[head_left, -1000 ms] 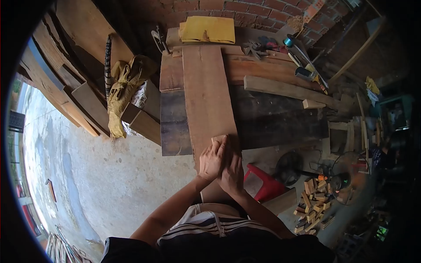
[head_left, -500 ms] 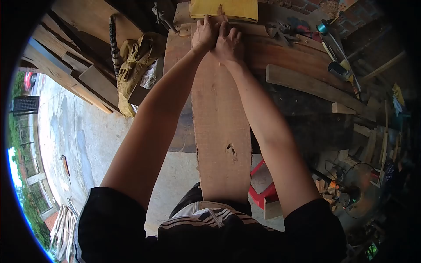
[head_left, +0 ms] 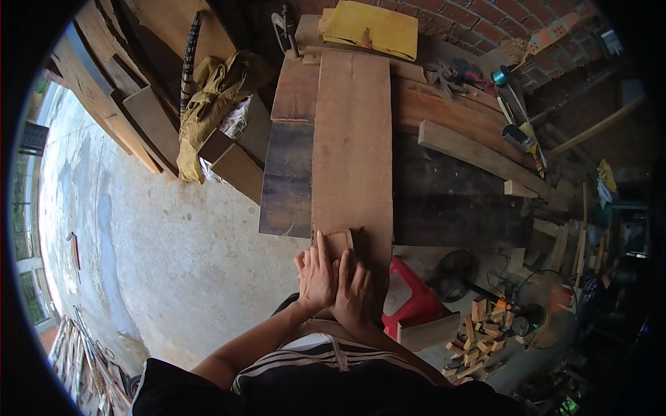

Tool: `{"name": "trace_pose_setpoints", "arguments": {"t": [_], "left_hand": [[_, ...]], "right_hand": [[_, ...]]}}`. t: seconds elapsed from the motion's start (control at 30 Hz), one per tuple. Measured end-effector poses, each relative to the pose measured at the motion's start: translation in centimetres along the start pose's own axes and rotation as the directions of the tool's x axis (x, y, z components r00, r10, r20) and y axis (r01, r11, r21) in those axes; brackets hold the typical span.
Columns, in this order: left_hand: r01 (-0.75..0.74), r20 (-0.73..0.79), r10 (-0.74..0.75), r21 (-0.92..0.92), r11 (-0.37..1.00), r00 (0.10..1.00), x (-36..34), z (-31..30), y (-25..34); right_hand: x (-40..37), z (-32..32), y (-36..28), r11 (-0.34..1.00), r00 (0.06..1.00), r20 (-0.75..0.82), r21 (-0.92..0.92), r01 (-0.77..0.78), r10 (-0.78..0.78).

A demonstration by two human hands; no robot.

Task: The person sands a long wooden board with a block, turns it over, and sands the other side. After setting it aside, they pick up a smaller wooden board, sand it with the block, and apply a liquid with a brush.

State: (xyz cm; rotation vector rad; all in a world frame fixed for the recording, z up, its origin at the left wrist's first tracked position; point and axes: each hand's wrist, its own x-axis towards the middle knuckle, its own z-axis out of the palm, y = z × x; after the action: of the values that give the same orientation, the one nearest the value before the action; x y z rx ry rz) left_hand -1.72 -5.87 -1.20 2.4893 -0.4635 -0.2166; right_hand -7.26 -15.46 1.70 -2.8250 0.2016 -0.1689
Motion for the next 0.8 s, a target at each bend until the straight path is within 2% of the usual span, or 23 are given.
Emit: {"name": "trace_pose_setpoints", "arguments": {"t": [0.07,0.13,0.2,0.33,0.47,0.53,0.6,0.63,0.67,0.7,0.73,0.8], "left_hand": [[0.028,0.030,-0.027,-0.029,0.999,0.999,1.2,-0.2,0.1],[0.036,0.060,-0.034,-0.039,0.999,0.998,6.3,-1.3,-0.5],[-0.060,-0.131,0.059,-0.001,0.998,0.990,12.4,-1.6,-1.7],[-0.082,-0.241,0.094,0.061,0.995,0.966,27.4,-3.7,-3.4],[-0.064,-0.216,0.073,0.046,0.997,0.974,41.3,-5.2,-5.4],[-0.026,-0.155,0.022,-0.029,0.999,0.988,45.3,-6.8,-5.5],[-0.042,-0.168,0.054,0.073,0.996,0.984,52.8,-4.3,-11.5],[-0.055,-0.153,0.055,0.007,0.998,0.987,51.2,-5.5,-9.8],[0.046,-0.085,-0.051,-0.063,0.997,0.995,49.1,-5.9,-7.5],[0.059,-0.157,-0.069,-0.064,0.996,0.985,46.0,-5.7,-6.1],[0.075,-0.225,-0.088,-0.063,0.995,0.971,43.0,-5.0,-5.7],[0.063,-0.142,-0.069,-0.049,0.997,0.987,35.8,-4.2,-4.8]], "right_hand": [[1.6,-0.4,0.2,1.000,0.998,0.053,-0.007,0.026,-0.026],[6.3,0.4,0.4,1.000,1.000,0.013,0.019,0.025,-0.025],[12.3,0.7,0.7,0.999,0.999,-0.013,0.021,0.049,-0.049],[26.4,2.1,1.3,0.995,0.992,-0.120,0.087,0.052,-0.042],[38.7,4.3,2.0,1.000,0.957,-0.291,-0.018,0.009,-0.014],[43.2,5.3,2.8,0.999,0.950,-0.310,0.010,0.036,-0.031],[45.8,5.3,3.4,0.990,0.968,-0.251,0.126,0.057,-0.024],[46.0,5.4,3.5,0.993,0.975,-0.222,0.114,0.037,-0.011],[45.4,5.3,3.6,0.997,0.978,-0.208,0.061,0.044,-0.030],[43.9,4.9,3.5,0.998,0.981,-0.189,0.041,0.049,-0.040],[41.2,4.5,3.2,0.998,0.985,-0.167,0.027,0.052,-0.047],[34.1,3.6,2.6,0.998,0.976,-0.214,0.039,0.055,-0.046]]}}
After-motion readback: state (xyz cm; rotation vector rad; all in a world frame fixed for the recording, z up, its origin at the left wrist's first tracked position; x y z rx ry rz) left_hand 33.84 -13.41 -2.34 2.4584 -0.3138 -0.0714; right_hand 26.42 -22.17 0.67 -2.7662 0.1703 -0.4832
